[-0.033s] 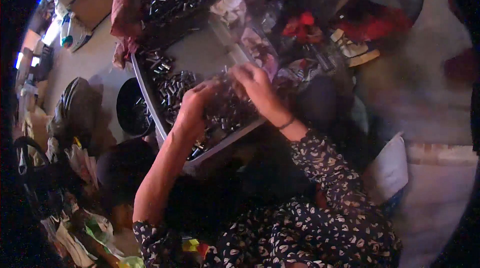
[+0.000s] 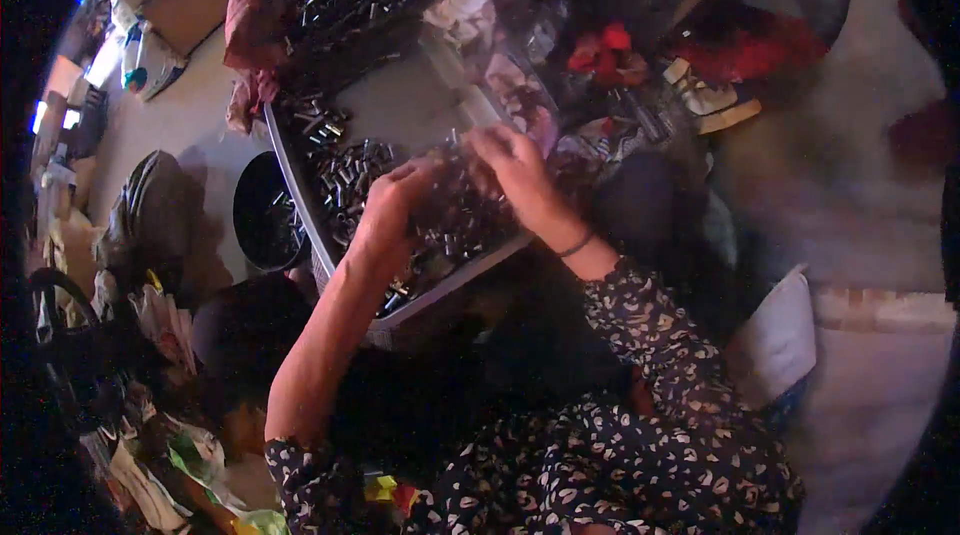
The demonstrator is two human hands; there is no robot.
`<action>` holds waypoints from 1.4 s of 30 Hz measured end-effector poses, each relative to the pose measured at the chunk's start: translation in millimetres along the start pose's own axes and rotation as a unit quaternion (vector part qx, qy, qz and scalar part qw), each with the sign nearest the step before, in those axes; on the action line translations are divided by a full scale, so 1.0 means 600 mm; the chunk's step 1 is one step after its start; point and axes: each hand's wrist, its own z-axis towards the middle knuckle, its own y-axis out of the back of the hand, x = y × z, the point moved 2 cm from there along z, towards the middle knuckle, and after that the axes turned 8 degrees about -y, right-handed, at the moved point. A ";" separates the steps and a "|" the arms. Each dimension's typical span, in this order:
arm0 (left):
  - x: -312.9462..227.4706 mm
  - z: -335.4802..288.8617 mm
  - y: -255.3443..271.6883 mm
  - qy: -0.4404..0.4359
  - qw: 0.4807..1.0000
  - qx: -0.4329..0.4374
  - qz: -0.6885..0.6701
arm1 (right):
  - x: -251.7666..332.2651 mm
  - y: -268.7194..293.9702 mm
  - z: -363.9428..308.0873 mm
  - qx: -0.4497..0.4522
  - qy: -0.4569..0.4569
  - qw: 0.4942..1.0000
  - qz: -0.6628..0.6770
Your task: The person sorts through metal components from a tray and assembles the pieces together by hand.
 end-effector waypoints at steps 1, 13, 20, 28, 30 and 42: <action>-0.002 0.000 -0.007 0.011 1.000 0.008 -0.018 | -0.004 0.000 0.000 0.013 -0.001 0.999 0.038; 0.017 0.010 0.010 -0.004 0.998 -0.002 -0.057 | 0.098 0.214 0.067 -0.293 0.205 0.835 -0.419; 0.030 0.009 0.018 0.002 0.998 0.019 -0.055 | 0.087 0.221 0.087 -0.254 0.226 0.772 -0.537; 0.021 0.006 0.014 -0.015 1.000 0.009 -0.026 | 0.084 0.260 0.098 -0.132 0.097 0.947 -0.277; 0.018 0.008 0.015 -0.018 1.000 0.009 -0.005 | 0.081 0.255 0.096 -0.176 0.171 0.921 -0.303; -0.012 0.001 0.014 -0.033 0.999 -0.012 -0.039 | 0.059 -0.028 0.016 0.036 0.094 0.978 -0.181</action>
